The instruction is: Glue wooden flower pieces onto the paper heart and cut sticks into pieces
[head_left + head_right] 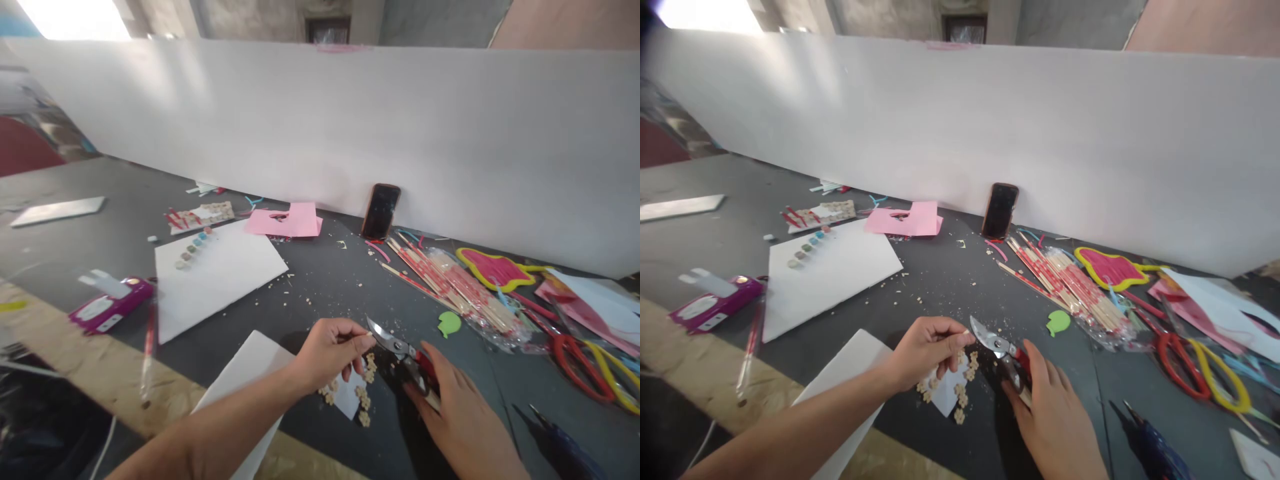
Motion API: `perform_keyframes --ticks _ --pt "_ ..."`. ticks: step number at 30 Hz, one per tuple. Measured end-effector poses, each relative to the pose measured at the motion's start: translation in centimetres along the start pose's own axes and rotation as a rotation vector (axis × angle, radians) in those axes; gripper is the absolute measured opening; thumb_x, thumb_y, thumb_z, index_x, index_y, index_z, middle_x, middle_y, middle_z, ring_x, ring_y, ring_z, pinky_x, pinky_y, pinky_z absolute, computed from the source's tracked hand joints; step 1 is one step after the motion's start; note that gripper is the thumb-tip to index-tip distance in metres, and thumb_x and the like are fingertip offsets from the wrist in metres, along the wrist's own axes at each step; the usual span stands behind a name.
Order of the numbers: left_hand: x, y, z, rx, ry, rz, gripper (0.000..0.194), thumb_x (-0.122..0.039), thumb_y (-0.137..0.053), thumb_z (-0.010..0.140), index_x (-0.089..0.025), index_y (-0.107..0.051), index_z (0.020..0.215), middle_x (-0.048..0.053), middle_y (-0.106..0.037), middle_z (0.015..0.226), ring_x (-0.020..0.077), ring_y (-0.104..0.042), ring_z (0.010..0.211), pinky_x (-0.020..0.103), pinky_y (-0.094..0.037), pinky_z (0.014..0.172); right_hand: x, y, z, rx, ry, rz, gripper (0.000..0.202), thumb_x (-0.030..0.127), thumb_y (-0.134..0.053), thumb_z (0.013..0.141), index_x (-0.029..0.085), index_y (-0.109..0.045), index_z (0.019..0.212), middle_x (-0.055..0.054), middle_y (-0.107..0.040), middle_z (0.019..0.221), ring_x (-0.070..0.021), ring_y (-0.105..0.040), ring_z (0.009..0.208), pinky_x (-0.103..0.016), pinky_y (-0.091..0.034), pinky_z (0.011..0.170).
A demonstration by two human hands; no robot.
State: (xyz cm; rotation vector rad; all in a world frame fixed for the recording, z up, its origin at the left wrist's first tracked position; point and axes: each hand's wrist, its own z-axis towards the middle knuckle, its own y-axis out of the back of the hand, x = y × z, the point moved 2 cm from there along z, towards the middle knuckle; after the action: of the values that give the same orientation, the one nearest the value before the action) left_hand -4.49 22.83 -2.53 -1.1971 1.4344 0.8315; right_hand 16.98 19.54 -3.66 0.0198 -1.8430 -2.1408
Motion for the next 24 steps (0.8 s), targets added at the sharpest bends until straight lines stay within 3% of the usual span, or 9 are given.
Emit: perform_keyframes --ticks 10,16,20,24 --pt "0.1 0.9 1.1 -0.048 -0.049 -0.356 0.034 -0.044 -0.071 0.066 -0.01 -0.067 0.07 0.0 -0.057 0.04 0.0056 -0.043 0.029 0.017 -0.03 0.03 -0.7 -0.5 0.4 0.049 0.026 -0.013 0.049 0.04 -0.051 0.082 0.017 -0.042 0.124 -0.011 -0.066 0.108 -0.0249 -0.064 0.094 -0.037 -0.053 0.074" --pt "-0.9 2.3 1.4 -0.165 -0.072 -0.492 0.033 -0.043 -0.07 0.066 -0.011 -0.066 0.068 -0.002 -0.052 0.041 0.0044 -0.04 0.033 0.015 -0.027 0.032 -0.3 2.1 0.8 0.078 0.074 -0.113 0.054 0.038 -0.059 0.076 0.017 -0.046 0.124 -0.01 -0.068 0.103 -0.0275 -0.064 0.091 -0.039 -0.051 0.075" --pt "-0.9 3.2 1.7 -0.23 -0.093 -0.609 0.03 -0.039 -0.072 0.066 -0.011 -0.063 0.07 0.003 -0.063 0.064 0.0035 -0.044 0.042 0.014 -0.03 0.034 0.1 5.1 3.7 0.159 -0.006 -0.22 0.056 0.04 -0.057 0.078 0.013 -0.045 0.126 -0.014 -0.065 0.107 -0.0302 -0.061 0.098 -0.04 -0.047 0.08" --pt "-0.7 3.4 1.8 -0.245 -0.083 -0.678 0.03 -0.039 -0.073 0.066 -0.012 -0.061 0.075 0.003 -0.063 0.071 0.0036 -0.047 0.045 0.014 -0.031 0.037 -0.3 5.6 8.2 0.202 -0.088 -0.274 0.056 0.045 -0.048 0.083 0.01 -0.042 0.127 -0.016 -0.064 0.107 -0.0299 -0.061 0.097 -0.037 -0.045 0.075"
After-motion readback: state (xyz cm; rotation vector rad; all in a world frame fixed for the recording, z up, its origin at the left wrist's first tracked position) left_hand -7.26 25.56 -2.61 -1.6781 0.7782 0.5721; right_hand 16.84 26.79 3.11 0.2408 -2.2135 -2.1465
